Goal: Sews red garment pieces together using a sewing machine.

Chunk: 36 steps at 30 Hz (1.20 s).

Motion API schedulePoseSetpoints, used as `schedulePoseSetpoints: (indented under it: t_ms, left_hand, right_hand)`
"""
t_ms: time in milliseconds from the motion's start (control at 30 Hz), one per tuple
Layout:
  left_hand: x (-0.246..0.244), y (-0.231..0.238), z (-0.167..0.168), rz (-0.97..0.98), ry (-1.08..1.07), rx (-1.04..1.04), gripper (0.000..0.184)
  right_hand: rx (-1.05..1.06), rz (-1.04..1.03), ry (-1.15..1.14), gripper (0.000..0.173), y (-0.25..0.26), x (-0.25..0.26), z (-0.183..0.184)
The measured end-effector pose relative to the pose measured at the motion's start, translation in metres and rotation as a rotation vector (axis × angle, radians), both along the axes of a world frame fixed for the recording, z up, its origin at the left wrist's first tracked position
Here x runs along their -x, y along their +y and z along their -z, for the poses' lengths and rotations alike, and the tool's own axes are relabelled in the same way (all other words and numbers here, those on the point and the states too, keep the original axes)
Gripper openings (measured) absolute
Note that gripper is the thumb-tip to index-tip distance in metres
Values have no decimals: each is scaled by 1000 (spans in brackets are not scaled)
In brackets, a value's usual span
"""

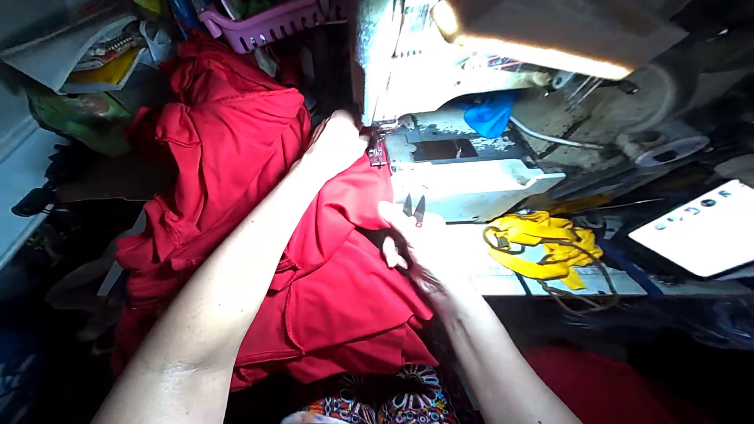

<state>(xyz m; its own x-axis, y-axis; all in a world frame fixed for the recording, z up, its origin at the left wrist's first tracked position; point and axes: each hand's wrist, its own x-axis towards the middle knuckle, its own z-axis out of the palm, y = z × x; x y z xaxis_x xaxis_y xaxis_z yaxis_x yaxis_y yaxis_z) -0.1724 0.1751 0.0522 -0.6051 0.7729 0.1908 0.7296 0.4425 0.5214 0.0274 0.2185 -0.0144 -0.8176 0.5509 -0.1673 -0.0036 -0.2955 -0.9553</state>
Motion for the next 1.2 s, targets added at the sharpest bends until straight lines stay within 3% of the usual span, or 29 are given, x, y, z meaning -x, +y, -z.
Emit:
schedulePoseSetpoints:
  t_ms: [167, 233, 300, 367, 433, 533, 600, 700, 767, 800, 833, 867, 900, 967, 1067, 1200]
  left_hand:
    - [-19, -66, -9, 93, 303, -148, 22]
    - [-33, -113, 19, 16, 519, -310, 26]
    - [-81, -157, -4, -161, 217, 92, 35]
    - [-85, -168, 14, -240, 119, 170, 24]
    - [-80, -164, 17, -286, 213, 31, 12]
    - [-60, -143, 18, -399, 357, -193, 15]
    - [-45, -134, 32, -421, 279, -112, 21]
    - [-50, -132, 22, -331, 287, -50, 28]
    - [-70, -129, 3, -241, 359, -137, 37]
    - [-81, -125, -7, -202, 318, -180, 36]
    - [-90, -119, -12, -176, 250, -232, 34]
    - [-94, -111, -13, -151, 139, -284, 31]
    - [-96, -103, -13, -107, -55, -315, 28]
    - [-98, -89, -7, -19, -494, -330, 26]
    - [-99, -77, 9, 12, -816, -324, 29]
    - [-98, -83, 9, 210, -769, -85, 27]
  right_hand:
    - [-572, 74, -97, 31, 10, -26, -6]
    - [-787, 172, -41, 26, 13, -31, -10]
    - [-970, 181, 38, 27, 14, -28, -13]
    - [-1069, 120, 85, 27, 9, -20, -13]
    - [-1000, 6, 107, 18, 1, -16, -15]
    - [-458, -155, 233, 10, -12, -20, -21]
    - [-184, -219, 219, 12, -15, -25, -15]
    - [-85, -195, 47, 28, -6, -28, -3]
    - [-154, -98, 52, 25, 0, -27, -6]
    - [-291, -35, 43, 17, -1, -26, -11]
    - [-472, 16, 28, 25, -4, -26, -17]
    - [-641, 37, 29, 38, -8, -27, -21]
    - [-757, 53, 71, 37, -15, -27, -22]
    - [-906, 29, 215, 20, -25, -27, -21]
    - [-898, -4, 224, 12, -21, -33, -15]
    - [-659, -53, -55, 15, -1, -38, -14]
